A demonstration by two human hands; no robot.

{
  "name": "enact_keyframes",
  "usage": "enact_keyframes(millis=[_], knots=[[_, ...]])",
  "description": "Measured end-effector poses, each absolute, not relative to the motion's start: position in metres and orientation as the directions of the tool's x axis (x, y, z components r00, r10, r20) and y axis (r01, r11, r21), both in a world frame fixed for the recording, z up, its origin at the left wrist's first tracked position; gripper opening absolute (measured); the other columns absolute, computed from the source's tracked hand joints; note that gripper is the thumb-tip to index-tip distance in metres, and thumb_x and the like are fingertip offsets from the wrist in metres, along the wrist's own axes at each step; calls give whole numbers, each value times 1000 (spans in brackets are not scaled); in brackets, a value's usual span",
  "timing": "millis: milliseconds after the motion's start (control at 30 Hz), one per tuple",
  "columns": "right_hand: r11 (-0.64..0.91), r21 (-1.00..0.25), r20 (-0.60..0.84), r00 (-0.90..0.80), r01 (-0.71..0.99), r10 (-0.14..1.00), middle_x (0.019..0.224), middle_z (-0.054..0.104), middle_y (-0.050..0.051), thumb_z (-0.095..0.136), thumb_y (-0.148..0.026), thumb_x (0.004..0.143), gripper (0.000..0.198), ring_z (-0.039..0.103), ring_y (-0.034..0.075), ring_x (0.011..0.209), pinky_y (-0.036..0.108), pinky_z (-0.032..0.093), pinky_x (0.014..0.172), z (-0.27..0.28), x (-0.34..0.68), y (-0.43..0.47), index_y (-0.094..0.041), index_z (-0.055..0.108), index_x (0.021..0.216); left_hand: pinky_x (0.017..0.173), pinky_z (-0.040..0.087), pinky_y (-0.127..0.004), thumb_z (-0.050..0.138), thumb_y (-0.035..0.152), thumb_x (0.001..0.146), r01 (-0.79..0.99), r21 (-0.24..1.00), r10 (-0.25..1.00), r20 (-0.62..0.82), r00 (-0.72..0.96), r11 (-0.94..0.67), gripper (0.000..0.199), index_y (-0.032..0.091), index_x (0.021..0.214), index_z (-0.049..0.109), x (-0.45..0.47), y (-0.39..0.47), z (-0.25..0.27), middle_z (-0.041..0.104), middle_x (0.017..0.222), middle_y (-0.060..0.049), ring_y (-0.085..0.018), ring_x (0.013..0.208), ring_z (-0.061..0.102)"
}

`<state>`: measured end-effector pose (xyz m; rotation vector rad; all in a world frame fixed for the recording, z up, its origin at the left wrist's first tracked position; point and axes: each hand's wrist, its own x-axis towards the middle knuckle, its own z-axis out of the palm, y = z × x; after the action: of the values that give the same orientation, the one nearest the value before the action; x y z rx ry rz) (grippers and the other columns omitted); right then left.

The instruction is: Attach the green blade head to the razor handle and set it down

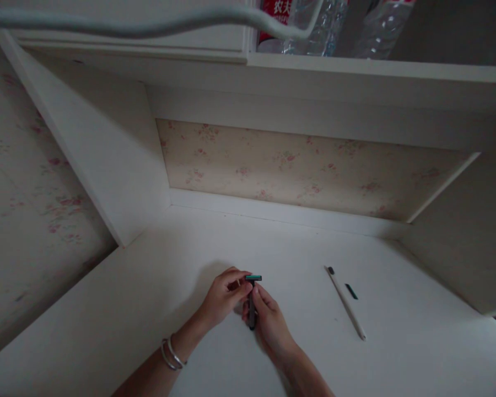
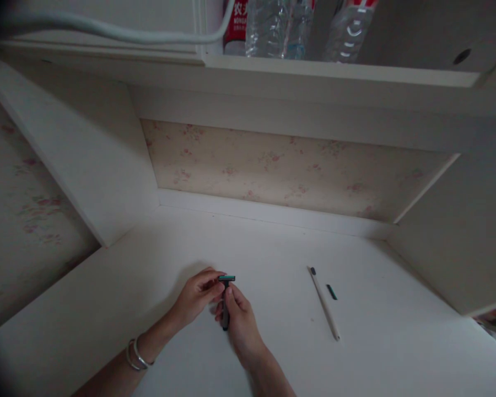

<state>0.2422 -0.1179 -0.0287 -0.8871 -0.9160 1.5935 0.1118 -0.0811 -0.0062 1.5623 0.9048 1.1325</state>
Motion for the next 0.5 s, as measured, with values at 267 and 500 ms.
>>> enact_keyframes(millis=[267,500], knots=[[-101,-963,-44,-227,-248,973,53,48,-3,41,-53,93,44,41,9,46,21,29,45,-31,244,-120,-16,57,77,45,38,-19,58,35,84,-16,972,926,230,298,-236,23,16,92,67,114,-83,-3,46,76,2,-5,50,50],[-109,-967,-57,-220,-229,974,53,48,-4,41,-53,93,44,42,8,44,21,30,43,-34,244,-120,-16,57,76,45,39,-19,57,35,85,38,966,924,234,303,-257,23,16,93,68,112,-83,-3,47,77,1,-6,51,52]])
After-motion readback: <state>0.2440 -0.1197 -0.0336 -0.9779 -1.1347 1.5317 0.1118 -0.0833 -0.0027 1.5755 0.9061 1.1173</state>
